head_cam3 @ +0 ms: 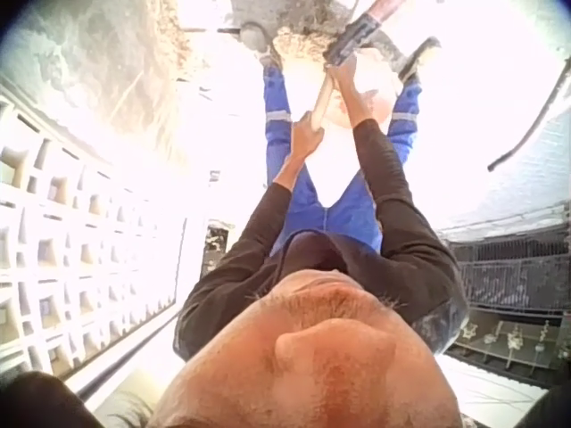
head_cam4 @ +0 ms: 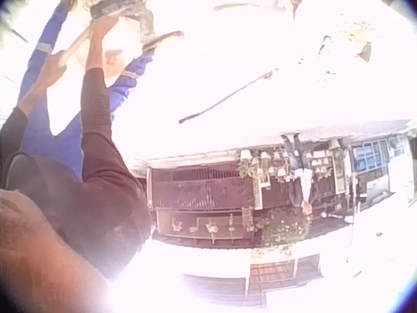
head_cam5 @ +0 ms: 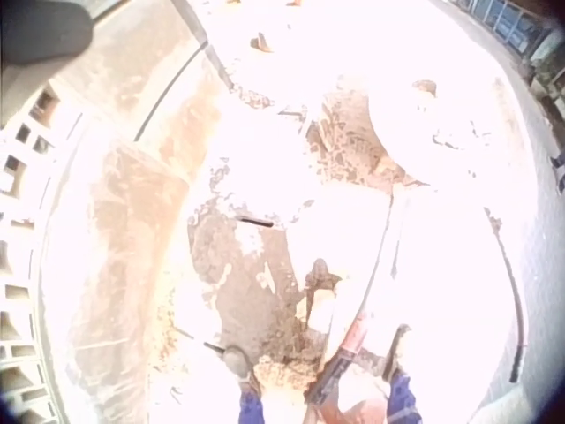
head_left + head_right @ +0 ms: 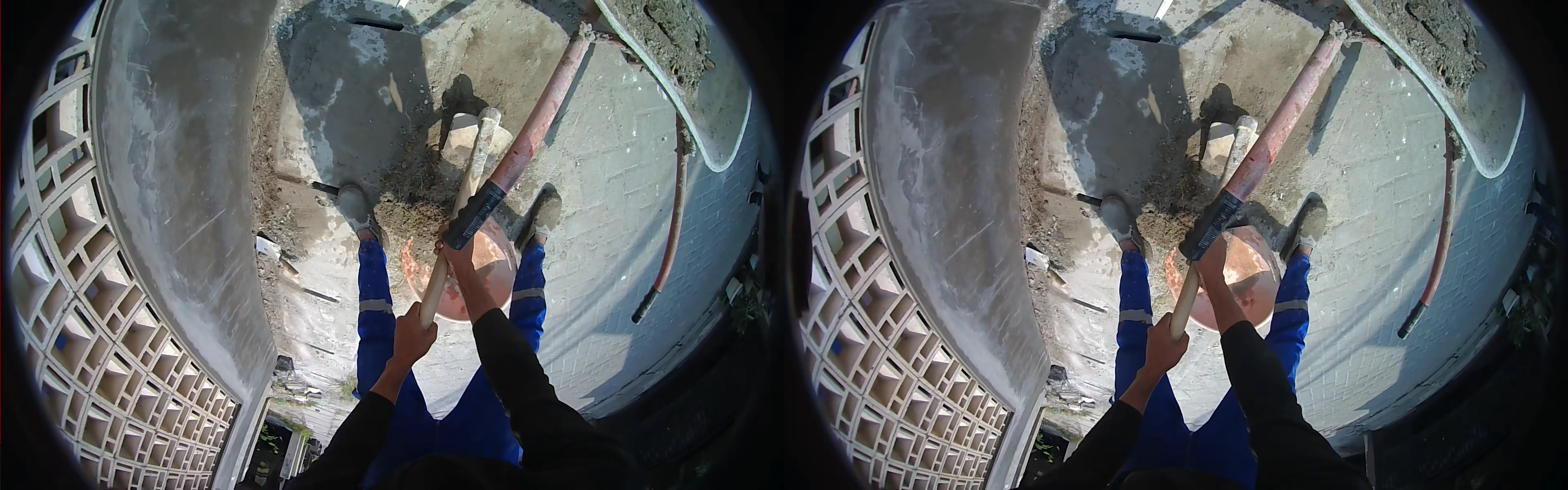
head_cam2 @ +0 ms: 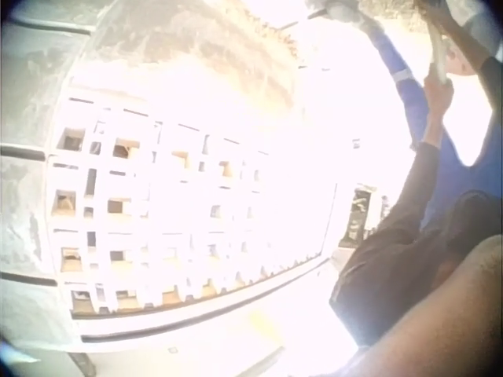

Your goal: Apply mortar to the base of a wall using a trowel and spade.

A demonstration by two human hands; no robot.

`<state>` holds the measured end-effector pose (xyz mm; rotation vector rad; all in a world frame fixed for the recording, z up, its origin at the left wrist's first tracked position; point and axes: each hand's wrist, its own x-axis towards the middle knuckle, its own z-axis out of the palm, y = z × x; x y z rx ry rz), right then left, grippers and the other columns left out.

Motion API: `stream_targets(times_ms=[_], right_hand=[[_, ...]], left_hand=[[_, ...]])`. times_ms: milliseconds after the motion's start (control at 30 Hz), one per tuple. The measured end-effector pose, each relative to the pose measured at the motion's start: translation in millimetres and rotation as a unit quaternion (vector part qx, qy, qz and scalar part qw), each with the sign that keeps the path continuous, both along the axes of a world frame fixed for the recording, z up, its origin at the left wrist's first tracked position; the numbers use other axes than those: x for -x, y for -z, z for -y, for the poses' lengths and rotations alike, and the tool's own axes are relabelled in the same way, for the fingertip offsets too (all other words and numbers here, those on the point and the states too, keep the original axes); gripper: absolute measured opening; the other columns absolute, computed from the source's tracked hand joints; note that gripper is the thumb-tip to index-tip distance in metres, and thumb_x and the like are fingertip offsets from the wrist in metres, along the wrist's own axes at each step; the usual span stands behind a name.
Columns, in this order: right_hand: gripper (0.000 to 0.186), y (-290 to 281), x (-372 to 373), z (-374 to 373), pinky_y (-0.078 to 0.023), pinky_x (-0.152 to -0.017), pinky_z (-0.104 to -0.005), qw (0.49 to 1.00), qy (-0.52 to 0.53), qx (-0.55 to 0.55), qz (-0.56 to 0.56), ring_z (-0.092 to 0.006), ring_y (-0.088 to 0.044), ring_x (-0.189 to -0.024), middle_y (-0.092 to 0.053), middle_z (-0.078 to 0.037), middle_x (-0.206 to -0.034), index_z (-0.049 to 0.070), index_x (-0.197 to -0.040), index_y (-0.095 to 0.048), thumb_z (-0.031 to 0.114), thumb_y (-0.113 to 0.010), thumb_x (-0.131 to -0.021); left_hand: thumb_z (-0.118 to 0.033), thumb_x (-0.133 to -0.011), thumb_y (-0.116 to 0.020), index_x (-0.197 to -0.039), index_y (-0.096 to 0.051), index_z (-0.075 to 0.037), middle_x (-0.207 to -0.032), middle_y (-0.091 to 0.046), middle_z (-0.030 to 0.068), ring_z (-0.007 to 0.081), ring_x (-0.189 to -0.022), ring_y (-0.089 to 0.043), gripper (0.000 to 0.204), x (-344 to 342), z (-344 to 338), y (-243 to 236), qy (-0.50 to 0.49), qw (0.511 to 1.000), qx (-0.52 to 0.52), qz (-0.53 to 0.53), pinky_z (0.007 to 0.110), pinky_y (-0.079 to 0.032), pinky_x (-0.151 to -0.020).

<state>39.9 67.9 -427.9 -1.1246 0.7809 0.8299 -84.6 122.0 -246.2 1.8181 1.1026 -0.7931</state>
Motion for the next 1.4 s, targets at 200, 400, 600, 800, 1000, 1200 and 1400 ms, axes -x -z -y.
stream_targets(times_ms=[200,400,600,800,1000,1200,1400], right_hand=[[0.022,3,-90,-18,-0.05,-0.054,-0.0376,0.991,0.0,-0.1,-0.089,-0.0196,-0.053,-0.056,-0.055,-0.005,-0.075,0.008,-0.098,-0.054,0.026,-0.066,-0.099],[0.034,3,-190,-73,-0.05,-0.053,-0.0344,0.996,-0.075,0.036,-0.023,-0.0166,-0.054,-0.056,-0.052,-0.003,-0.068,0.007,-0.087,-0.052,0.035,-0.068,-0.098],[0.039,4,-59,-1,-0.047,-0.046,-0.0331,0.981,-0.148,0.038,-0.118,-0.014,-0.051,-0.049,-0.052,-0.001,-0.065,0.012,-0.091,-0.051,0.046,-0.069,-0.096],[0.02,-77,3,26,-0.048,-0.045,-0.0321,0.961,-0.201,0.048,-0.185,-0.0143,-0.052,-0.05,-0.052,-0.003,-0.066,0.007,-0.098,-0.05,0.014,-0.069,-0.095],[0.034,-117,-55,58,-0.054,-0.059,-0.0315,0.921,-0.386,-0.009,-0.06,-0.0168,-0.063,-0.06,-0.064,-0.007,-0.074,0.005,-0.107,-0.06,0.038,-0.059,-0.103],[0.033,-112,-126,146,-0.056,-0.055,-0.0264,0.868,-0.487,0.083,0.056,-0.0187,-0.071,-0.066,-0.07,-0.01,-0.079,0.007,-0.106,-0.064,0.039,-0.06,-0.103],[0.019,-128,-207,303,-0.051,-0.046,-0.0316,0.806,-0.547,0.226,0.027,-0.0212,-0.067,-0.06,-0.069,-0.015,-0.08,0.002,-0.107,-0.063,0.019,-0.059,-0.1]], left_hand=[[-0.019,-0.079,-0.075,-0.115,-0.052,-0.012,-0.078,-0.071,0.0203,0.0421,-0.074,-0.072,0.044,-49,-9,29,0.071,0.993,-0.085,-0.028,0.052,-0.056,-0.066],[-0.016,-0.081,-0.073,-0.127,-0.046,-0.005,-0.092,-0.073,0.0206,0.0415,-0.081,-0.073,0.054,-136,-18,76,0.126,0.977,-0.173,0.011,0.052,-0.057,-0.07],[-0.021,-0.084,-0.072,-0.123,-0.044,-0.004,-0.081,-0.072,0.0227,0.0411,-0.073,-0.073,0.051,-53,41,19,0.094,0.986,-0.045,-0.129,0.053,-0.058,-0.065],[-0.021,-0.082,-0.071,-0.115,-0.048,-0.007,-0.072,-0.069,0.0195,0.0403,-0.067,-0.071,0.042,10,102,-48,0.034,0.98,-0.062,-0.184,0.056,-0.054,-0.06],[-0.022,-0.081,-0.071,-0.116,-0.051,-0.004,-0.08,-0.069,0.0242,0.0456,-0.078,-0.07,0.044,-46,132,-66,-0.149,0.983,-0.055,-0.094,0.058,-0.055,-0.071],[-0.019,-0.078,-0.07,-0.107,-0.062,0.002,-0.083,-0.069,0.024,0.0428,-0.079,-0.07,0.037,-58,108,-71,-0.313,0.945,-0.077,0.06,0.053,-0.055,-0.072],[-0.012,-0.082,-0.068,-0.099,-0.064,0.004,-0.063,-0.06,0.0071,0.0157,-0.052,-0.061,0.023,4,94,-141,-0.575,0.81,0.058,0.096,0.031,-0.049,-0.049]])
